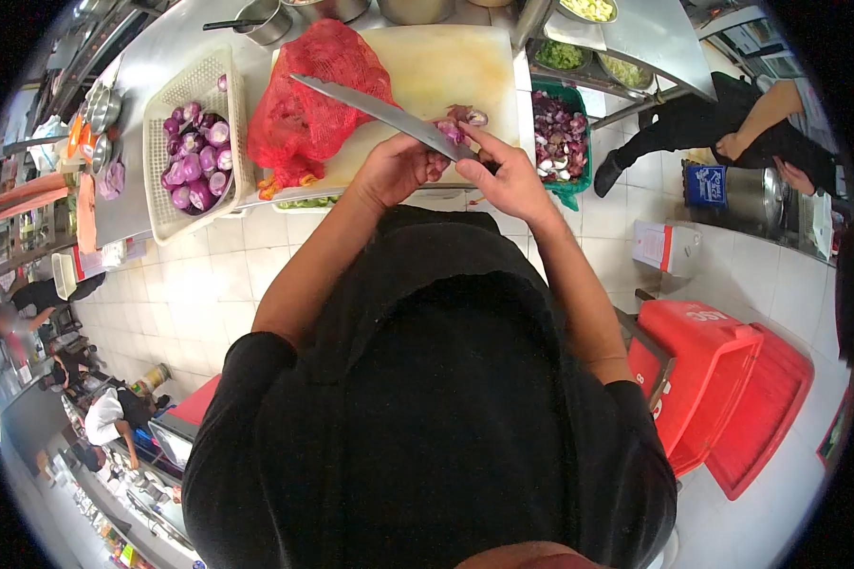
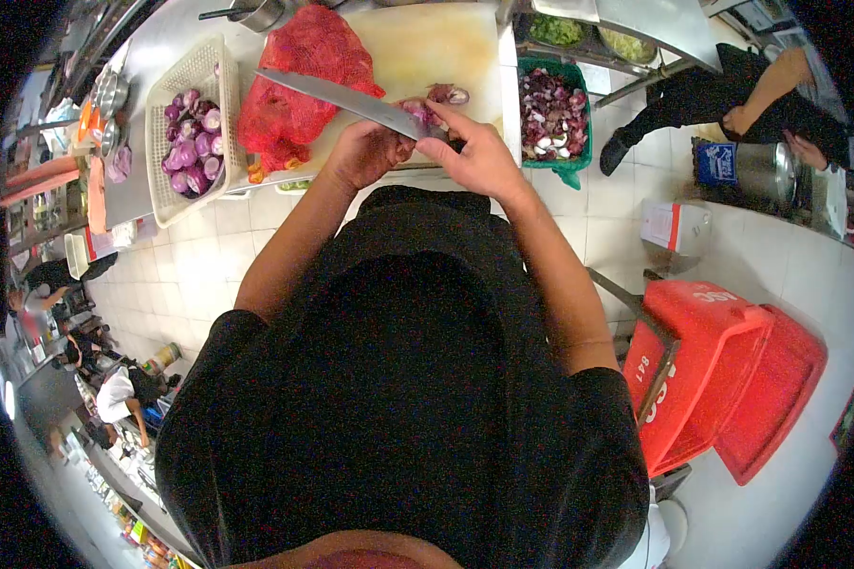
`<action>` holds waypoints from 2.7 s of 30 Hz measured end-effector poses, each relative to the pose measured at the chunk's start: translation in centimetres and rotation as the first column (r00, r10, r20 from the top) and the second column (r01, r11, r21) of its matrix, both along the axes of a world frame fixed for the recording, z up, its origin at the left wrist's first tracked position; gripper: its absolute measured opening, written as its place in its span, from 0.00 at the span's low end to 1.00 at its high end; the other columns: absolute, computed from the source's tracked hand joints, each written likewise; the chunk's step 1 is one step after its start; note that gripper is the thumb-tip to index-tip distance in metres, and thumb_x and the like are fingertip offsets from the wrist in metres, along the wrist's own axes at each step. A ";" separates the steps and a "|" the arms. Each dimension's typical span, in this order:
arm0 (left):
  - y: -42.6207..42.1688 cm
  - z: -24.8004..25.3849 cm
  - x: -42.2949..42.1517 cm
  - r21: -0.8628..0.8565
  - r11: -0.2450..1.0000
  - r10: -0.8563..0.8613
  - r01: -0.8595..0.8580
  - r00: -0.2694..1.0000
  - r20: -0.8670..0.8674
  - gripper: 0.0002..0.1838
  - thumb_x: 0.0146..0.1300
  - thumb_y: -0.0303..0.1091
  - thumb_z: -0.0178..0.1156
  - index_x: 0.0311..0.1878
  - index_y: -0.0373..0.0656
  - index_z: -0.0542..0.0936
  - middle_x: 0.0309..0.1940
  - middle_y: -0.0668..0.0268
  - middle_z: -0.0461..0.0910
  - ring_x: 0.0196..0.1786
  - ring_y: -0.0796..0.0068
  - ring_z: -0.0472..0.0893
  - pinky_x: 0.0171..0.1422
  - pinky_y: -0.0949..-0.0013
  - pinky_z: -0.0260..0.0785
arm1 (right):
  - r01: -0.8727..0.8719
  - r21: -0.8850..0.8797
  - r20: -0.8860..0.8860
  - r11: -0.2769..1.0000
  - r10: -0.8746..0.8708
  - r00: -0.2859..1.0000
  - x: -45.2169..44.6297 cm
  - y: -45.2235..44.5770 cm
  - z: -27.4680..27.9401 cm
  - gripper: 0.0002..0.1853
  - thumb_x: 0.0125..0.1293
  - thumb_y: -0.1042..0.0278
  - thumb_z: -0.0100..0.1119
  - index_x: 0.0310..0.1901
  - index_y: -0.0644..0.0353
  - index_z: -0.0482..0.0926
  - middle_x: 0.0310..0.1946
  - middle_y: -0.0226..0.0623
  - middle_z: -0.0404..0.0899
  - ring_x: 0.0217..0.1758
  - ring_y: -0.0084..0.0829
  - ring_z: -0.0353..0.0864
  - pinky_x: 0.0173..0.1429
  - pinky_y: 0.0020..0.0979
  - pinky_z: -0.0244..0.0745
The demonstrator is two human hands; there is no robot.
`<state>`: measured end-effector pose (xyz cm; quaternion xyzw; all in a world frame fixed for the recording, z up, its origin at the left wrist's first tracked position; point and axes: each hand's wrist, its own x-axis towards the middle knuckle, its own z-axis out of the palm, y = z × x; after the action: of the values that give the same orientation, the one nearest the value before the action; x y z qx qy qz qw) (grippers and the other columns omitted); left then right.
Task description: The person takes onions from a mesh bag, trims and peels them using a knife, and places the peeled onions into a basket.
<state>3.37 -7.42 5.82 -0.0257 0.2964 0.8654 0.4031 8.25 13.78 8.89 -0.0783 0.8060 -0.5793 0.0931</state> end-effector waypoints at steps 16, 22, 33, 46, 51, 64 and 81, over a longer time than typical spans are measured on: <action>0.3 0.1 0.0 -0.166 0.984 0.028 -0.058 0.984 -0.178 0.17 0.71 0.32 0.57 0.61 0.46 0.71 0.43 0.69 0.78 0.44 0.74 0.78 0.44 0.68 0.71 | 0.036 -0.054 -0.043 0.998 -0.038 0.998 0.3 -0.4 0.3 0.27 0.73 0.56 0.59 0.69 0.57 0.71 0.34 0.28 0.77 0.34 0.15 0.67 0.42 0.22 0.69; -0.2 -0.9 -0.5 -0.157 0.986 0.024 -0.058 0.977 -0.212 0.15 0.72 0.32 0.55 0.60 0.46 0.72 0.45 0.69 0.77 0.47 0.73 0.77 0.47 0.65 0.71 | 0.054 -0.127 -0.075 0.990 -0.064 0.995 -0.3 -1.1 -0.9 0.26 0.74 0.58 0.58 0.68 0.60 0.72 0.40 0.31 0.82 0.40 0.16 0.72 0.49 0.23 0.71; -0.7 -1.3 -1.0 -0.240 0.967 0.011 -0.087 0.953 -0.302 0.23 0.70 0.35 0.57 0.66 0.45 0.70 0.52 0.68 0.77 0.51 0.71 0.76 0.49 0.63 0.71 | 0.105 -0.279 0.233 0.955 -0.039 0.972 -0.8 -0.8 -1.8 0.25 0.75 0.55 0.55 0.66 0.63 0.74 0.52 0.43 0.85 0.56 0.28 0.80 0.64 0.30 0.71; -0.1 -0.9 -1.0 -0.192 0.970 0.093 -0.148 0.958 -0.270 0.21 0.73 0.30 0.54 0.67 0.44 0.69 0.50 0.68 0.77 0.49 0.72 0.77 0.50 0.64 0.72 | 0.063 -0.095 -0.019 0.994 -0.065 0.998 -1.0 -1.8 -1.1 0.28 0.73 0.54 0.59 0.67 0.64 0.72 0.52 0.40 0.81 0.51 0.25 0.77 0.56 0.28 0.71; -0.2 -2.0 -1.2 -0.197 0.968 0.092 -0.154 0.952 -0.292 0.21 0.73 0.32 0.55 0.67 0.43 0.69 0.52 0.65 0.77 0.50 0.70 0.77 0.52 0.63 0.72 | 0.155 -0.263 -0.037 0.952 -0.170 0.985 -1.3 -2.9 -3.5 0.26 0.75 0.49 0.55 0.62 0.62 0.76 0.34 0.37 0.82 0.35 0.23 0.78 0.41 0.26 0.72; -0.4 -2.5 -1.4 -0.146 0.975 0.139 -0.167 0.973 -0.182 0.24 0.74 0.32 0.53 0.71 0.47 0.65 0.52 0.63 0.76 0.47 0.68 0.77 0.53 0.59 0.72 | 0.417 -0.397 0.492 0.818 -0.193 0.849 -2.3 -0.8 -3.1 0.26 0.75 0.38 0.47 0.38 0.58 0.72 0.20 0.28 0.69 0.16 0.17 0.62 0.19 0.23 0.55; 0.2 -2.0 -1.7 -0.093 0.977 0.165 -0.194 0.953 -0.254 0.25 0.69 0.29 0.57 0.68 0.42 0.67 0.64 0.49 0.72 0.62 0.52 0.77 0.68 0.52 0.71 | 0.420 -0.427 0.560 0.801 -0.130 0.818 -1.6 -0.9 -0.2 0.28 0.77 0.38 0.43 0.56 0.56 0.76 0.20 0.27 0.69 0.16 0.18 0.63 0.18 0.24 0.55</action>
<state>1.69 -7.22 3.86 0.0310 0.3905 0.8762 0.2807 6.63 12.87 8.66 0.1756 0.5621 -0.7864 0.1863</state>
